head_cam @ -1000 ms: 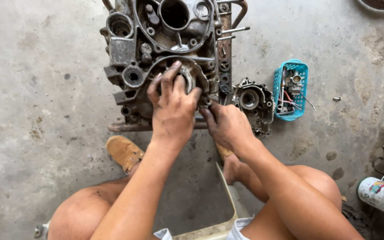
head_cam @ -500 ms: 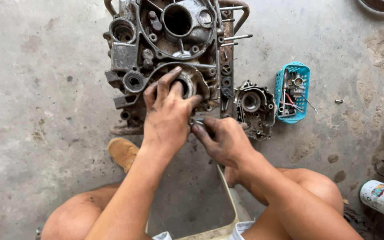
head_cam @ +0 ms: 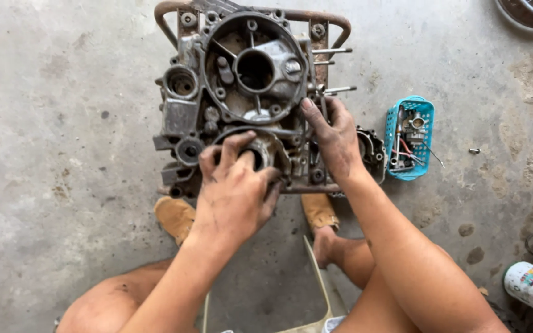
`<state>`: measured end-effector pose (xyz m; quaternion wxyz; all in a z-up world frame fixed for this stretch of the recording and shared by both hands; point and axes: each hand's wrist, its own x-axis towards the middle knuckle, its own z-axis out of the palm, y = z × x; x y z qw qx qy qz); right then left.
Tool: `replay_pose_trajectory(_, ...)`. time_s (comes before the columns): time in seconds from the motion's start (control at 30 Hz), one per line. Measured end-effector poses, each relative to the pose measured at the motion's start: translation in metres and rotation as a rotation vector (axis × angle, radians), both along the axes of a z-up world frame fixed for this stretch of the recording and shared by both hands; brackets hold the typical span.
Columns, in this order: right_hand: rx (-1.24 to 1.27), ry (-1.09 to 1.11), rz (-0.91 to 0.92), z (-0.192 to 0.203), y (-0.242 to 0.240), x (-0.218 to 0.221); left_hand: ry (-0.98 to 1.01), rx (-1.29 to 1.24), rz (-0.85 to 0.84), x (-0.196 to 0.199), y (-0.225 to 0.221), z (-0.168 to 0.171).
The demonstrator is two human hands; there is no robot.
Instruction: Using a wrench to loosen or tighten bolts on a motorcycle engine casing while seated on the floor.
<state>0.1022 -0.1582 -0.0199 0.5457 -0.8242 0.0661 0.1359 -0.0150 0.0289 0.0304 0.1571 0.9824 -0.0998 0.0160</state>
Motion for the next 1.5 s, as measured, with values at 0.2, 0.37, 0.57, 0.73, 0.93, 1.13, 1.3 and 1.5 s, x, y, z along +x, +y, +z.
replay_pose_trajectory(0.2, 0.101, -0.006, -0.105, -0.018, 0.015, 0.000, 0.033, -0.009, 0.020, -0.014, -0.006, 0.012)
replay_pose_trajectory(0.37, 0.125, -0.018, -0.176, 0.007, 0.037, -0.013, -0.068, -0.070, 0.044, -0.015, -0.010, 0.014)
replay_pose_trajectory(0.57, 0.229, 0.032, -0.269, 0.006, 0.042, -0.018, -0.233, -0.135, 0.102, 0.008, -0.016, 0.007)
replay_pose_trajectory(0.73, 0.415, 0.047, -0.495, 0.012, 0.041, -0.019, -0.282, -0.137, 0.152, 0.024, -0.016, 0.002)
replay_pose_trajectory(0.93, 0.377, 0.020, -0.461, -0.028, -0.003, 0.002, -0.354, -0.181, 0.181, 0.037, -0.006, 0.013)
replay_pose_trajectory(1.13, 0.353, -0.026, -0.334, 0.009, 0.015, -0.011, -0.257, -0.024, 0.325, 0.052, 0.000, 0.013)
replay_pose_trajectory(1.3, 0.119, -0.190, -0.111, 0.006, 0.022, -0.003, -0.039, 0.043, 0.469, 0.061, 0.015, 0.022)
replay_pose_trajectory(1.5, 0.032, -0.240, -0.070, 0.015, 0.001, 0.013, -0.112, -0.038, 0.401, 0.064, 0.011, 0.026)
